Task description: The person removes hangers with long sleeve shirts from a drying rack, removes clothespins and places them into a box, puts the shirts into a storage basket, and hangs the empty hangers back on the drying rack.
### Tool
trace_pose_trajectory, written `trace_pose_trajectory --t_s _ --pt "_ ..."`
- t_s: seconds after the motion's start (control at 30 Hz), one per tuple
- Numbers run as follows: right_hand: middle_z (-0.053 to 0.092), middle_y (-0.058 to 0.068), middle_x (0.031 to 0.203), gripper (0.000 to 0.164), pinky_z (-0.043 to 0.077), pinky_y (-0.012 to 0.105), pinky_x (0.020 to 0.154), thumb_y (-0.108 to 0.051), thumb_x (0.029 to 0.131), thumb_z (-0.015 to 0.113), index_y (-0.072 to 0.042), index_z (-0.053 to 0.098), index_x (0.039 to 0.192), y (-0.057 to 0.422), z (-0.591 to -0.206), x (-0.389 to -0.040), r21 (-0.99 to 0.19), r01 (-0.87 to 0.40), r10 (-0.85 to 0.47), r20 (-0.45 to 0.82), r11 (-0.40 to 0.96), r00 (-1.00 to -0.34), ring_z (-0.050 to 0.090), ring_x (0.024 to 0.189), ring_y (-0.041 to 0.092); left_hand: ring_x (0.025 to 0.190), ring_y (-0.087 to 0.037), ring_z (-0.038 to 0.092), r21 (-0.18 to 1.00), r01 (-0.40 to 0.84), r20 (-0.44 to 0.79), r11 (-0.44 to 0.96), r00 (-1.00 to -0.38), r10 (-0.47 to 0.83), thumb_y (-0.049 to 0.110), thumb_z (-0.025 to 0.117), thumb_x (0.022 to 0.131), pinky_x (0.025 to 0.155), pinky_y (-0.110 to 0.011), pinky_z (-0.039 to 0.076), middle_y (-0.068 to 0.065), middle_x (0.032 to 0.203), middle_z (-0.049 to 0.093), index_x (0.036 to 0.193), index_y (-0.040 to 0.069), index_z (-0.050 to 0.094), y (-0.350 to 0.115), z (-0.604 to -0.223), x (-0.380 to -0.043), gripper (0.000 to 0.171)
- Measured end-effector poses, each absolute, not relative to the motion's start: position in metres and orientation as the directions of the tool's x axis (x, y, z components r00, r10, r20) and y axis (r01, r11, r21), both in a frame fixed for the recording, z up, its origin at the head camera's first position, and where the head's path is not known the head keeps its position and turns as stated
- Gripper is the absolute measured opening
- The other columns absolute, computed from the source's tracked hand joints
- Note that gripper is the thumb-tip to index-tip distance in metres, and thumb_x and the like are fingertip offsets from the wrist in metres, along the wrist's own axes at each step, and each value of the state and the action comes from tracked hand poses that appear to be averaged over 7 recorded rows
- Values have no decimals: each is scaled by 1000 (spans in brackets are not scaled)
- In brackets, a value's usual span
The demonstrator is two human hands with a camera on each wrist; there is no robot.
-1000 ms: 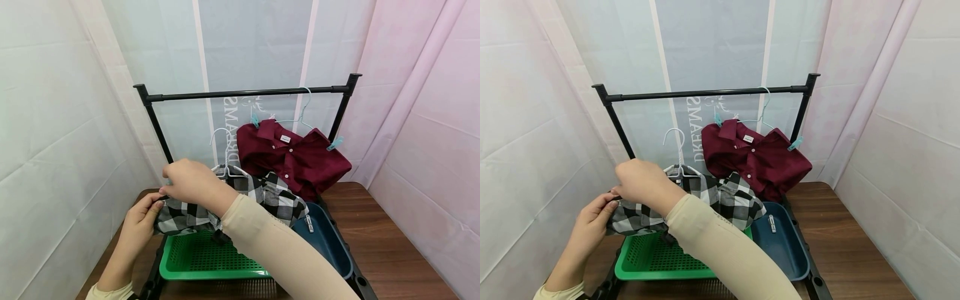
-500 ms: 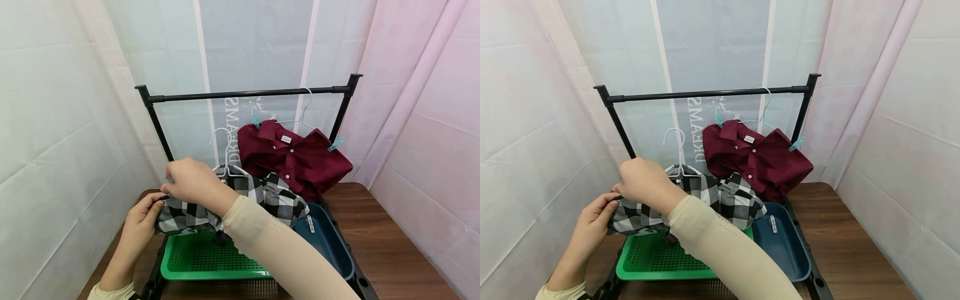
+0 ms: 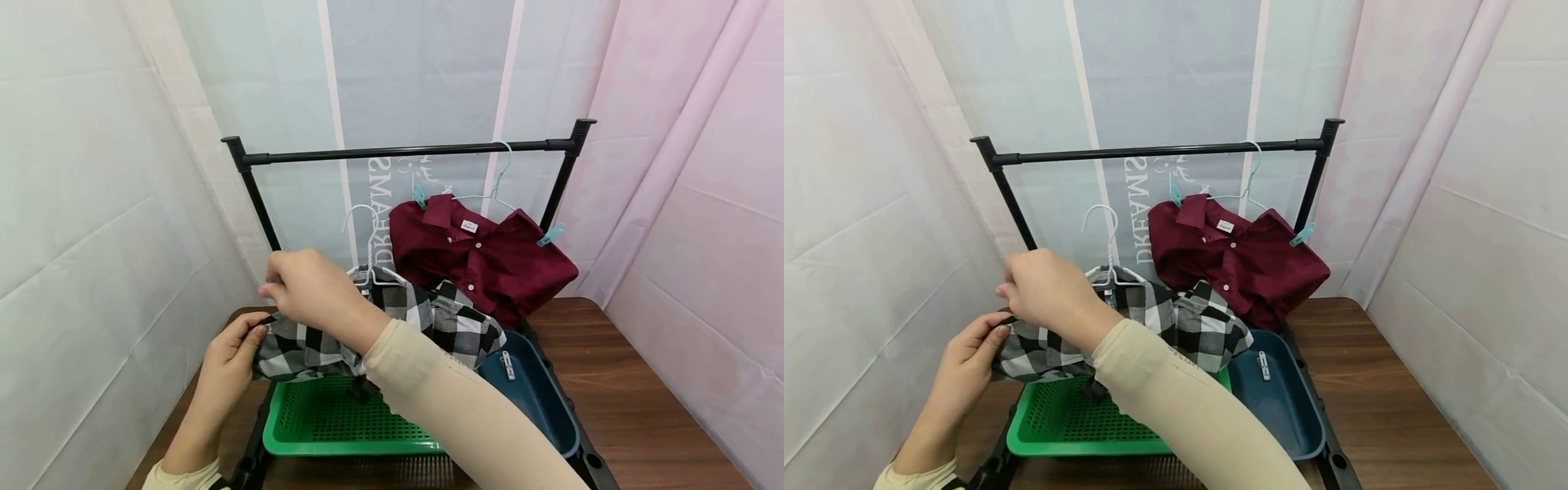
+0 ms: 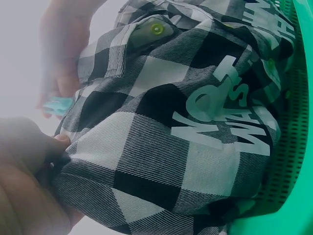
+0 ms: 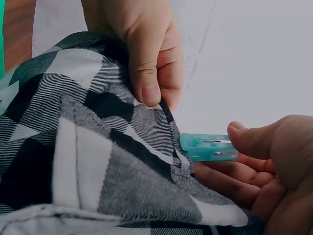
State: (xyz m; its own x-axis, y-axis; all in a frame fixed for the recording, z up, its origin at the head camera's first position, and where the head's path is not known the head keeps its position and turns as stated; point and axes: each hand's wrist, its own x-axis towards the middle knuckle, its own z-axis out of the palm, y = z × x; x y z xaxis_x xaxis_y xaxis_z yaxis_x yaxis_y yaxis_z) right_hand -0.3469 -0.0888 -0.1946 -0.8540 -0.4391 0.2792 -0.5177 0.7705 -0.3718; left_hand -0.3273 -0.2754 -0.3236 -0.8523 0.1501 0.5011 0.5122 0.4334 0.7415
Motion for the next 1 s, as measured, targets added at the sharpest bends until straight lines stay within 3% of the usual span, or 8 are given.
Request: trace_pose_trajectory --t_s 0.4,1.0 --pt "70 -8 94 18 46 14 62 -32 102 66 -16 68 108 -80 -183 -338 -388 -582 -468 354 714 -810 58 70 -2 89 -2 57 733 507 498 454 -854 149 7 54 106 77 -13 45 1 104 68 116 7 69 -274 -323 -328 18" --pt "73 -4 98 16 48 14 70 -23 100 70 -12 69 111 -45 -172 -295 -398 -705 -512 492 588 -704 62 78 1 91 -3 60 745 492 483 452 -864 144 9 54 106 78 -13 46 -3 109 69 116 9 70 -273 -322 -329 18"
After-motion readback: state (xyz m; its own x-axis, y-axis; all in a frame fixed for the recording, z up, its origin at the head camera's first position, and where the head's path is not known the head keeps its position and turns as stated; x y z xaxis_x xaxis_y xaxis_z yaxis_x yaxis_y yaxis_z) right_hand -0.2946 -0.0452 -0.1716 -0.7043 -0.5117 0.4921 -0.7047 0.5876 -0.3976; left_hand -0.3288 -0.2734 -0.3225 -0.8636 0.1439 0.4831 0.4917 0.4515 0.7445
